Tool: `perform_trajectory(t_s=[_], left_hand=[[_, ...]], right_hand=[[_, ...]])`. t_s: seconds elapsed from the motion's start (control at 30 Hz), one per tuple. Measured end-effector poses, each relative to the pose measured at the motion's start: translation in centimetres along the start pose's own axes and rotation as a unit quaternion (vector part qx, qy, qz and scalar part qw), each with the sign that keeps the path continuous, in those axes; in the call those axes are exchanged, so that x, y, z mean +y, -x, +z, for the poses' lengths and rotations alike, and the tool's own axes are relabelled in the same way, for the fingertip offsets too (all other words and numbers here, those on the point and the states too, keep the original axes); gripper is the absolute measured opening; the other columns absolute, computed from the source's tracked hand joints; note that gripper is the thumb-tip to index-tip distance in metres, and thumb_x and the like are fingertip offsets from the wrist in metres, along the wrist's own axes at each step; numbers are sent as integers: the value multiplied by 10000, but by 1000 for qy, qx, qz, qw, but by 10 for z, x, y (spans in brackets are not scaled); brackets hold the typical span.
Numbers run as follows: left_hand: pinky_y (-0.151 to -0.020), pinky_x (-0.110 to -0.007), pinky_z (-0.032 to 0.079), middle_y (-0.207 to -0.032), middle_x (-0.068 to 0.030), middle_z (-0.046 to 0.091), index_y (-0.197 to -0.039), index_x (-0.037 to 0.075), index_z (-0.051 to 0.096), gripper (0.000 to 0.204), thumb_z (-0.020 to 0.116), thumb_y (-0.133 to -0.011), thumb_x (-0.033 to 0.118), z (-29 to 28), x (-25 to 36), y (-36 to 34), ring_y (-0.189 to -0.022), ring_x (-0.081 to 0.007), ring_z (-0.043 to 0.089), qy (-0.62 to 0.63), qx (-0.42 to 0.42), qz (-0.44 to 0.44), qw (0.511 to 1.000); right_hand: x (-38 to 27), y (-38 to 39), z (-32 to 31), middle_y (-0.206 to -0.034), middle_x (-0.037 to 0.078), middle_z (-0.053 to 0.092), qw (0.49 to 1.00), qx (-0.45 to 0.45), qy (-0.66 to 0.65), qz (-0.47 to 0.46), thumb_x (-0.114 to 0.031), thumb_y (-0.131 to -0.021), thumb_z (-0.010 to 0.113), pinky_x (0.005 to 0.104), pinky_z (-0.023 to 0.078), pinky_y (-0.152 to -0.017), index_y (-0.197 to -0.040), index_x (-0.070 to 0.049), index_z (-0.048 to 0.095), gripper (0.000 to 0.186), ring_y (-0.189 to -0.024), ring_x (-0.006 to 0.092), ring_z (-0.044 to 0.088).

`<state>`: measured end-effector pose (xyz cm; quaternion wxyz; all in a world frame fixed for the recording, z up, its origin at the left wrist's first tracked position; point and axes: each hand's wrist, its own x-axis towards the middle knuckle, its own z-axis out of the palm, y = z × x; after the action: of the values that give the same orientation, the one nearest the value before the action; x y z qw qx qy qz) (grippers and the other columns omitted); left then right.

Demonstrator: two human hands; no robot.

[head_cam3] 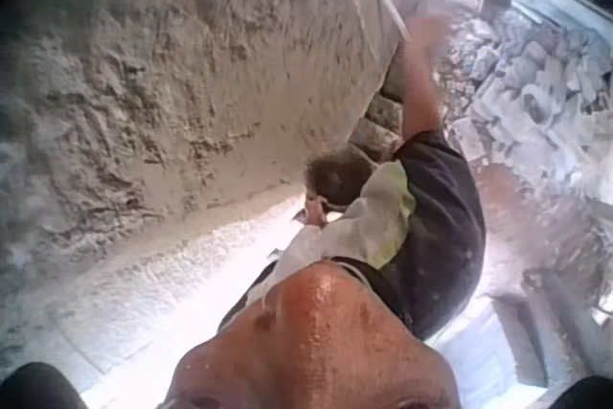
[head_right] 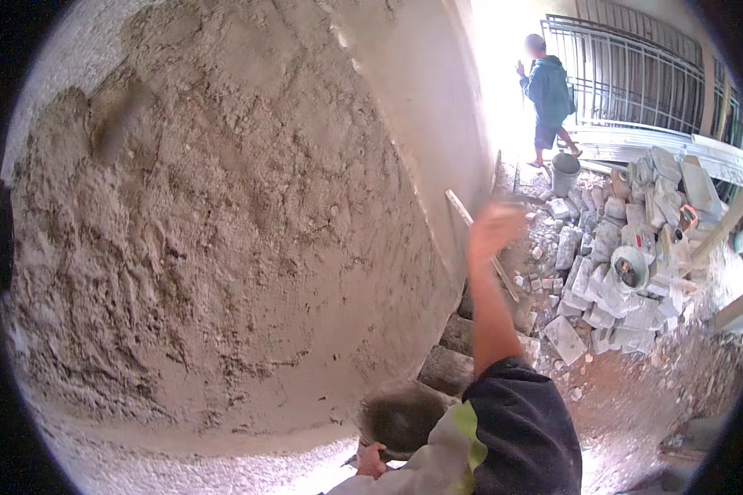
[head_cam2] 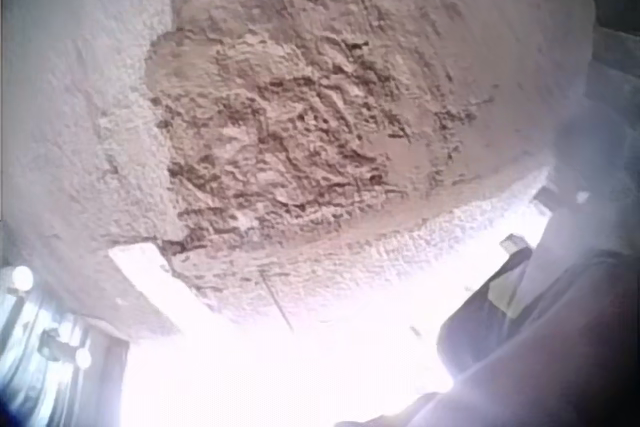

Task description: The person applies mortar to a wall using a trowel, smooths the wall with a screed board, and then applies mortar onto the concrete stairs using the trowel.

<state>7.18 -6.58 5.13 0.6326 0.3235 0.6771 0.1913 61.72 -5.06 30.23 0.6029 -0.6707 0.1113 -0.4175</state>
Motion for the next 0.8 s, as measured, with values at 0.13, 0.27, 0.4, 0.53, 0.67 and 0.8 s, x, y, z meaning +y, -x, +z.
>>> perform_trajectory(t_s=[0.13, 0.27, 0.4, 0.53, 0.67, 0.8], left_hand=[[-777, -378, 492, -1044, -153, 556, -1161, 33, 509, 567, 670, -618, 60, 16, 4, 26, -982, -275, 546, -69, 54, 71, 994], [-743, -356, 471, -949, -160, 588, -946, -18, 595, 301, 612, -701, 155, 21, 23, 68, -920, -260, 557, -244, 34, 80, 966], [-679, -370, 478, -886, -133, 597, -952, -7, 604, 298, 593, -689, 133, 44, 24, 88, -819, -260, 571, -249, -35, 348, 903], [-528, -378, 474, -831, -146, 583, -1002, -1, 588, 383, 609, -631, 91, 88, 26, 80, -605, -241, 559, -155, -35, 253, 954], [-481, -344, 456, -691, -101, 591, -1007, -26, 586, 389, 595, -629, 66, 115, 38, 77, -568, -211, 561, -235, -13, 343, 909], [-655, -385, 469, -802, -168, 616, -1093, -35, 563, 472, 594, -634, 73, 119, 49, 93, -742, -279, 606, -155, -46, 298, 941]], right_hand=[[30, 131, -99, -1029, 228, 619, 618, -776, 115, -57, -252, -783, 610, 464, 474, -826, -1120, -29, 553, 408, -1012, 402, 590], [68, 143, -231, -772, 256, 604, 552, -831, 41, 51, -295, -818, 614, 469, 487, -662, -1060, -24, 546, 369, -783, 406, 629], [109, 114, -274, -758, 233, 636, 333, -932, 75, -125, -232, -798, 592, 448, 517, -651, -936, -34, 651, 249, -750, 358, 658], [104, 135, -276, -705, 116, 667, 315, -875, 161, -332, -188, -720, 603, 438, 538, -601, -723, -82, 690, 137, -715, 287, 676], [79, 140, -272, -781, 127, 680, 232, -848, 55, -473, -162, -750, 598, 432, 552, -622, -758, -83, 691, 123, -756, 280, 683], [79, 114, -266, -751, 117, 677, 324, -761, 81, -557, -211, -729, 589, 407, 530, -554, -717, -132, 699, 136, -730, 268, 681]])
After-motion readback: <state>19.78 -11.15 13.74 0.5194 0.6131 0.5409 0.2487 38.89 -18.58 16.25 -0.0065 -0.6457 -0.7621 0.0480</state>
